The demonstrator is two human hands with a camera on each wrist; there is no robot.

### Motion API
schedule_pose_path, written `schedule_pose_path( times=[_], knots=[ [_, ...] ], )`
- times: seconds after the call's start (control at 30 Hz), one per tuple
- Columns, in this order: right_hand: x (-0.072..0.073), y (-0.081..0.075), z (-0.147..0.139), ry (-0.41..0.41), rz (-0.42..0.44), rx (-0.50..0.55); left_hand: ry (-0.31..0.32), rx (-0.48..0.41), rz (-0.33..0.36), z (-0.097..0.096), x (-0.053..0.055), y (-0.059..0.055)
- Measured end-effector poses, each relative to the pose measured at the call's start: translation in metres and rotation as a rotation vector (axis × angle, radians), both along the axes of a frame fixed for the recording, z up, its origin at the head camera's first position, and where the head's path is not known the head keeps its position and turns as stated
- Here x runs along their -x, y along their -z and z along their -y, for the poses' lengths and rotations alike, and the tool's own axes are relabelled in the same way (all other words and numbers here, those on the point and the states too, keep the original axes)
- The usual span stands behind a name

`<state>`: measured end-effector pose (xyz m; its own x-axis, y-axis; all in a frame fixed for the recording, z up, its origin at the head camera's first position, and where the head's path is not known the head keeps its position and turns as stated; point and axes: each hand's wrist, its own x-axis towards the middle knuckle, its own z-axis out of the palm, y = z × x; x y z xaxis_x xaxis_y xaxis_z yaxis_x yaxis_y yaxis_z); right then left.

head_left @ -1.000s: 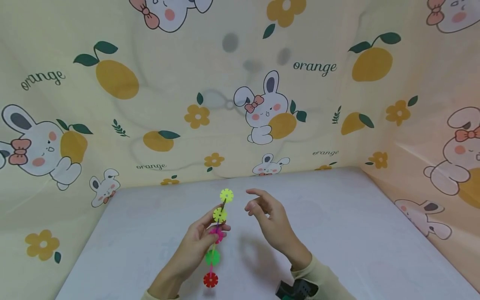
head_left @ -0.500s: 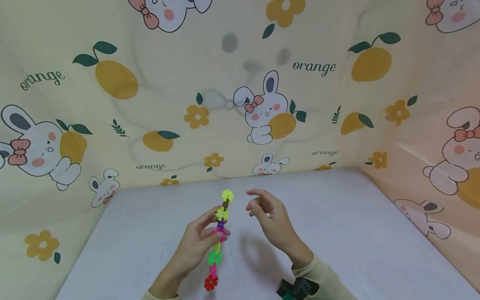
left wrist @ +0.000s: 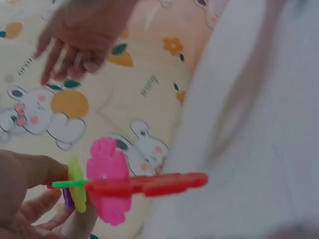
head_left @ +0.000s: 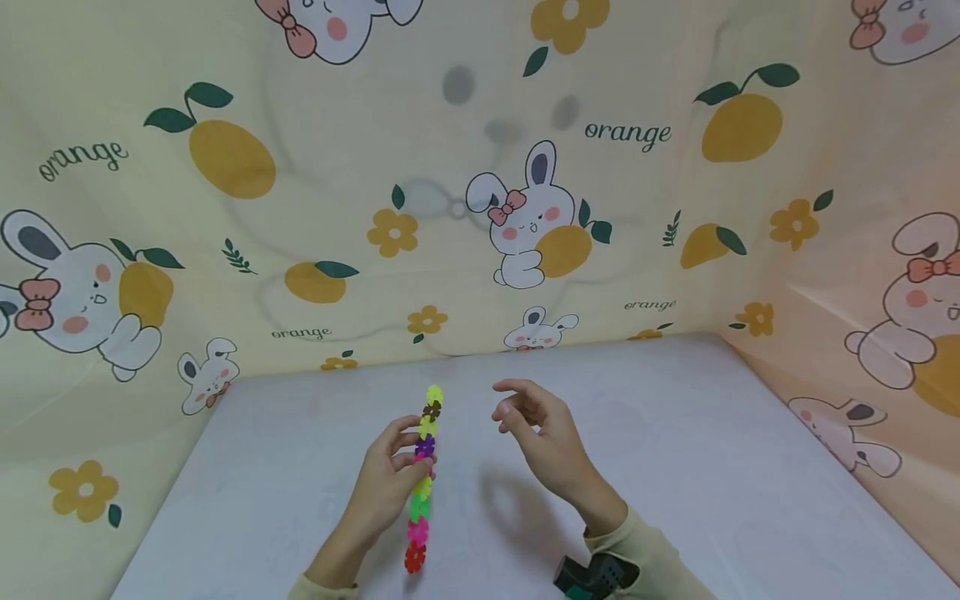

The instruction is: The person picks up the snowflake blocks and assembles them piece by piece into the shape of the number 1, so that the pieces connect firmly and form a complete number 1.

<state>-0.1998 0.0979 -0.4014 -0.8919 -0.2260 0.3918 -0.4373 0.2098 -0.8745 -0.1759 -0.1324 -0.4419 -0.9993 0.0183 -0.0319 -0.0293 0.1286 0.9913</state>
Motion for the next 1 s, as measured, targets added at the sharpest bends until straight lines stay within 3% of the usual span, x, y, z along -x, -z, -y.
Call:
schedule_pose_path(
  times=[0.3, 0.5, 0.73, 1.0],
  knots=[
    [0.001, 0.000, 0.000, -0.010, -0.005, 0.025, -0.040, 0.153, 0.042, 0.007, 0.009, 0.026],
    [0.001, -0.001, 0.000, -0.020, -0.002, 0.054, -0.042, 0.171, 0.076, 0.009, 0.013, 0.038],
    [0.001, -0.003, -0.001, -0.030, -0.002, 0.077, -0.011, 0.177, 0.064, 0.008, 0.016, 0.049],
    [0.001, -0.002, -0.001, -0.027, -0.019, 0.085, 0.070, 0.181, 0.019, 0.010, 0.015, 0.054]
  ],
)
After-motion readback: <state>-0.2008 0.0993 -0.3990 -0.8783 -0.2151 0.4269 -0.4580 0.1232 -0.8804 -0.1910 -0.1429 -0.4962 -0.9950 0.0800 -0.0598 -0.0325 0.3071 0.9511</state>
